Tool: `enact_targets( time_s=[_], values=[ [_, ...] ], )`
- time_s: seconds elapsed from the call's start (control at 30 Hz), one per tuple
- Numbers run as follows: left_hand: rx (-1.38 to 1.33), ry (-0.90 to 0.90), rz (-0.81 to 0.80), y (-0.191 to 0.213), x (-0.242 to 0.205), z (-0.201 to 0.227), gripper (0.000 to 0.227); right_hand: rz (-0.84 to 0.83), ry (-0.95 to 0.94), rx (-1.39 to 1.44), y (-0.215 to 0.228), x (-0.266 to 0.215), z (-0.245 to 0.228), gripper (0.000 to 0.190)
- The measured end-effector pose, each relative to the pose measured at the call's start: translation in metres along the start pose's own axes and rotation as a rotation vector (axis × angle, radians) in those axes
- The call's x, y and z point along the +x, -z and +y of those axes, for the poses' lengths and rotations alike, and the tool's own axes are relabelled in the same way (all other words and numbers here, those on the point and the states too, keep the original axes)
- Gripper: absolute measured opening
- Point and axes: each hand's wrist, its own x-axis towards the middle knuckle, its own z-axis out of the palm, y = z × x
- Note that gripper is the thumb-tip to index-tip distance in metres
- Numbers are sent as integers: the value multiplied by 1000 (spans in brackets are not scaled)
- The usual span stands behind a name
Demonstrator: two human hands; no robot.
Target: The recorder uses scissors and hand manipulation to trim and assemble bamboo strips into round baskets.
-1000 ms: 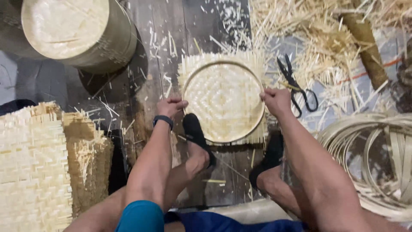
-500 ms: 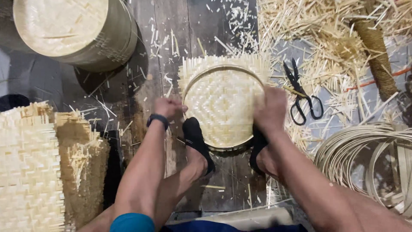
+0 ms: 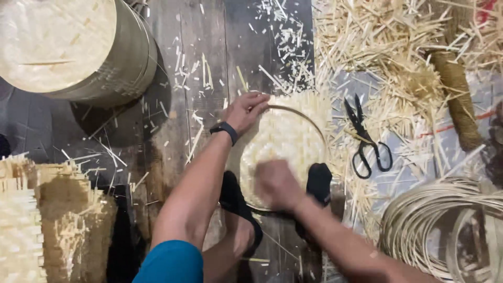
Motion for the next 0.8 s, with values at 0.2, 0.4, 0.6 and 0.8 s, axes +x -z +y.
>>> enact_targets(
  time_s=[0.2,0.4,0.6,0.8],
  values=[
    [458,-307,156,5,-12,19,45,148,-129,-155,50,79,111,31],
    [315,314,-132,-2,8,-1,51,-80,-836,386,35,82,124,27],
    [-254,176,-100,-8,30,-42,41,549,-475,-445,44,46,96,35],
    [-12,207,-32,-7,-6,-40,42,17,-1213,294,23,26,123,70]
  ],
)
